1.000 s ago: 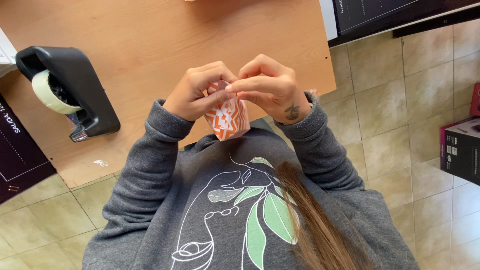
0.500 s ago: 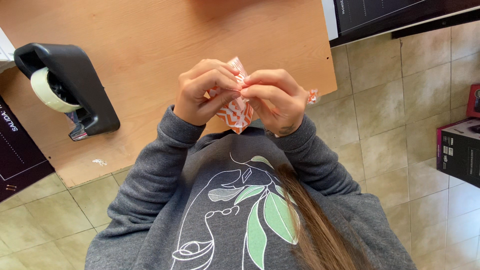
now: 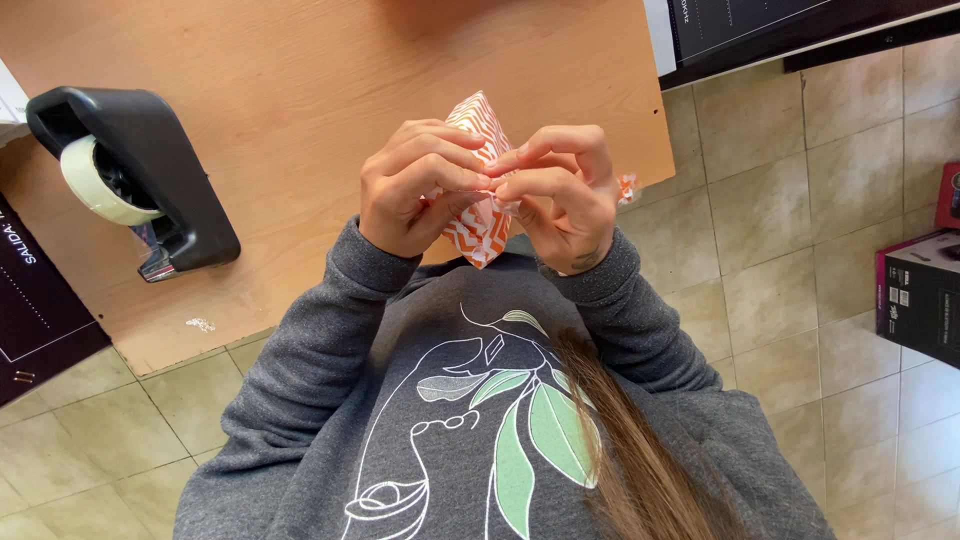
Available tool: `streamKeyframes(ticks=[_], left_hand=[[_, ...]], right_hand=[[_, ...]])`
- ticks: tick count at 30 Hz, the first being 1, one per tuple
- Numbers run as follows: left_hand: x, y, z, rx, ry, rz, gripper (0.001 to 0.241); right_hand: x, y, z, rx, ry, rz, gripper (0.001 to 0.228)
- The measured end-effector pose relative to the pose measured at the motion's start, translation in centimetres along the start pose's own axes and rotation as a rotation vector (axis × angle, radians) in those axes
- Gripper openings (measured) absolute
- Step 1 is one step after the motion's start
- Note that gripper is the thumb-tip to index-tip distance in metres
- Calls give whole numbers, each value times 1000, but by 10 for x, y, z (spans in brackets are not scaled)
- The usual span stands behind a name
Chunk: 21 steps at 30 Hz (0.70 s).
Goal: The person wraps a boxed item in decorative paper by hand, folding the paper over the box and securing it.
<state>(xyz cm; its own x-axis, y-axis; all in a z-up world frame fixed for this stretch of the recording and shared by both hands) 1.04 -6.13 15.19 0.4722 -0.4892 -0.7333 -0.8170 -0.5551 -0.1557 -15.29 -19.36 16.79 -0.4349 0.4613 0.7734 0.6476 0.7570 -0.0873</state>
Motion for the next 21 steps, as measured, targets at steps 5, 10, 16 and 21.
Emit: streamKeyframes(ticks=[5,10,16,21], left_hand=[[4,4,7,-4,9,19,11],[0,6,5,-5,17,38,11],[0,8,4,-11,22,37,13],[-23,0,-10,18,178,-239,18]], right_hand=[[1,-4,1,70,41,-53,14],[-1,-9,5,128,67,-79,17],[-1,-14,6,117,90,-125,15],[18,-14,7,36,359,-247,39]])
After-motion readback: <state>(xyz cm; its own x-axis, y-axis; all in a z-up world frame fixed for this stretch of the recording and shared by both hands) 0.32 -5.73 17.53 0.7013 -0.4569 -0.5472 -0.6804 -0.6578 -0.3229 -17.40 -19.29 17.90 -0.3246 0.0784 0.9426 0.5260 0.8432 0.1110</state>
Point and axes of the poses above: each hand's wrist, its own z-axis away from the middle knuckle, its own y-axis out of the palm, x = y × z, the point moved 2 cm from there along -z, towards the middle knuckle
